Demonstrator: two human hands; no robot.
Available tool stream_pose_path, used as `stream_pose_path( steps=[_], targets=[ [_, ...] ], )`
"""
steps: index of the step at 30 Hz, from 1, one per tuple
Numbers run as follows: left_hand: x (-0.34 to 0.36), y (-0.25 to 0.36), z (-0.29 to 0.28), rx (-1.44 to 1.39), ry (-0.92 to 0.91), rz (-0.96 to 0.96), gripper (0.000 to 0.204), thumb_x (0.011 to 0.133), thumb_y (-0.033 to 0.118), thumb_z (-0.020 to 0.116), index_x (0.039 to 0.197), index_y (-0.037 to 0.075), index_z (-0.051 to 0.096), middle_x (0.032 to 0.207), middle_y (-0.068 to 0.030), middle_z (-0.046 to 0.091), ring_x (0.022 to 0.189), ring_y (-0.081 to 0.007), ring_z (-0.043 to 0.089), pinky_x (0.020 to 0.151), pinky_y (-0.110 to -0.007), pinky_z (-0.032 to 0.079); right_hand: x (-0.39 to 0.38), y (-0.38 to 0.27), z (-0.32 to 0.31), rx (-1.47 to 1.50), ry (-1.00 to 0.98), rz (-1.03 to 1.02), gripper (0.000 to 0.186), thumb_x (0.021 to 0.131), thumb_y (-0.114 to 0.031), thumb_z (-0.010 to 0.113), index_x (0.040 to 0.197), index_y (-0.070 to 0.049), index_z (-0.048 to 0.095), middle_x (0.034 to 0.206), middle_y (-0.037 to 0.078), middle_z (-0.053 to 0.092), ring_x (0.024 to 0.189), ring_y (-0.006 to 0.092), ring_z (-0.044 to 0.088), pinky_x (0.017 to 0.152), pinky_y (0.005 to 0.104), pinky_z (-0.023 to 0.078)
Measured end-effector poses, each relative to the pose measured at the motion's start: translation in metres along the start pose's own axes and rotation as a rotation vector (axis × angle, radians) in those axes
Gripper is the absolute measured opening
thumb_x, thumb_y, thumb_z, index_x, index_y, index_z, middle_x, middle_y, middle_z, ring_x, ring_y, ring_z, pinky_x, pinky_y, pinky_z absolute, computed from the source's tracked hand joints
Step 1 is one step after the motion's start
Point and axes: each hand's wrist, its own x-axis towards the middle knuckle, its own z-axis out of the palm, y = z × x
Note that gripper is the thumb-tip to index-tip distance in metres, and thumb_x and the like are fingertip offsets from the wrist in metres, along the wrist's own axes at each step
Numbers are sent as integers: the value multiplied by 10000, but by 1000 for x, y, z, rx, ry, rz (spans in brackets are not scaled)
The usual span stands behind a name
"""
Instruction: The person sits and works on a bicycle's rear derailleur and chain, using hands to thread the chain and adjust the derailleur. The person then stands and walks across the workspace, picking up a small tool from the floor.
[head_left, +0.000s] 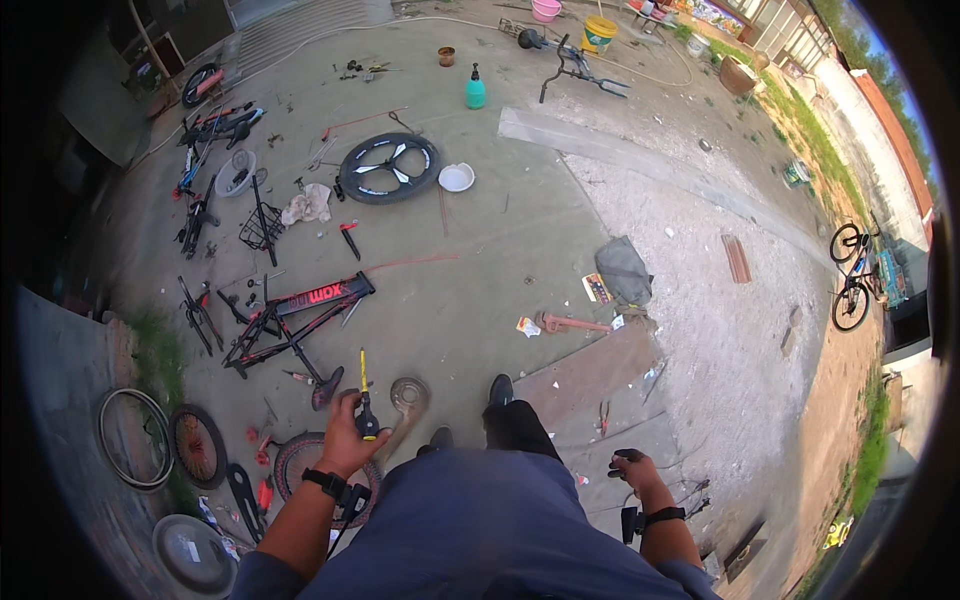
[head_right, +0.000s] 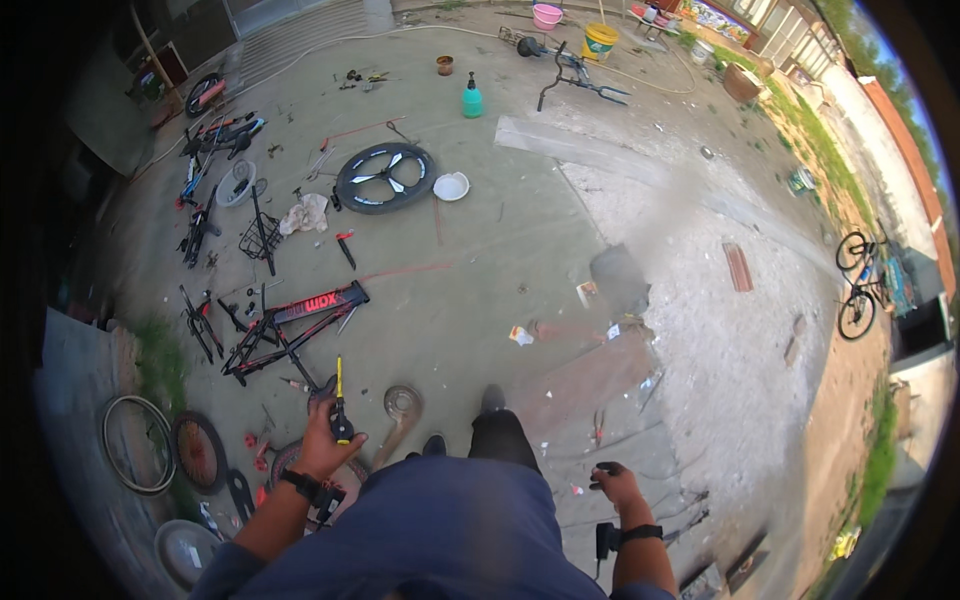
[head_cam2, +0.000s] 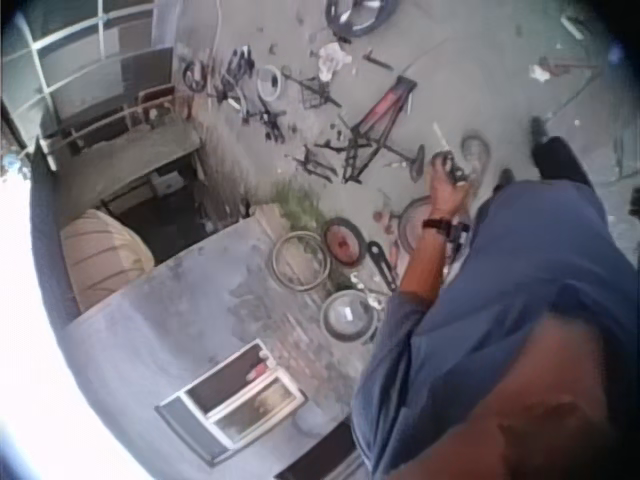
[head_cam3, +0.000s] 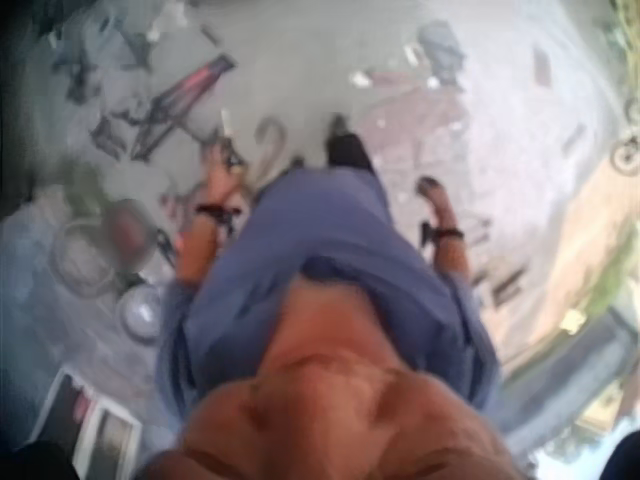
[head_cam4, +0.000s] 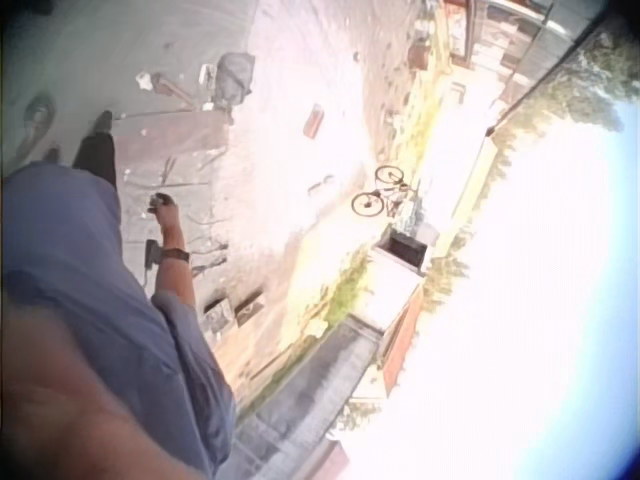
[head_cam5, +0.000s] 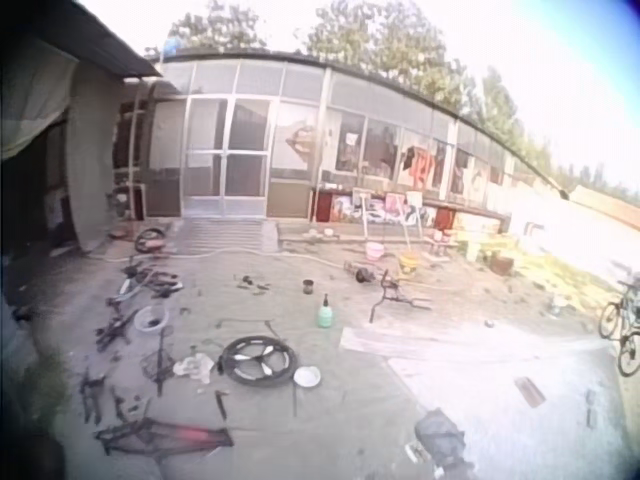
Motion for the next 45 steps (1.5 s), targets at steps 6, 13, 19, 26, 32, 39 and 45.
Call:
stream_pose_path(
  steps=[6,13,19,26,32,39,45],
  targets=[
    [148,44,27,-36,-34,-68,831,710,270,920,1353,-1,468,1279,-207,600,1190,-364,628,1028,-429,518,89,-74,-37,-41,22,157,401,976,-175,696,1302,41,605,1019,154,751,842,252,764,646,316,504],
    [269,103,42,-20,56,-225,834,710,268,923,1354,3,464,1197,-192,616,1084,-340,657,940,-426,544,232,-293,-87,-48,10,-29,350,992,-144,672,1287,36,619,1006,170,734,819,244,750,634,321,543],
    [367,124,56,-7,35,-318,836,705,244,920,1360,11,455,1225,-175,588,1066,-331,666,907,-434,558,335,-502,-64,-1,-103,-302,383,993,-166,678,1313,29,597,1095,157,721,895,248,737,766,325,532],
    [548,124,79,-4,36,-333,855,721,274,916,1374,-21,450,1197,-209,597,1055,-345,643,917,-428,544,440,-660,-44,-85,-137,-247,393,997,-182,677,1330,8,596,1108,162,718,917,257,737,788,338,541],
    [710,152,51,58,62,-298,812,708,260,905,1359,18,483,1264,-148,537,1018,-300,653,877,-414,564,500,-730,-40,-121,-70,-38,348,993,-232,690,1271,-32,627,1062,117,736,868,253,749,757,356,526],
    [891,169,35,99,189,-318,804,705,261,907,1346,7,492,1243,-153,550,1030,-324,652,891,-439,554,584,-846,-28,-215,-103,147,337,999,-173,672,1285,-3,616,1061,149,754,829,268,751,718,371,556],
    [990,190,34,85,326,-502,817,707,247,912,1348,-23,482,1230,-199,551,1076,-374,624,939,-433,530,721,-1055,-4,-305,-122,-38,296,996,-185,654,1242,-21,639,1033,129,745,823,239,746,698,357,534]
  ],
)
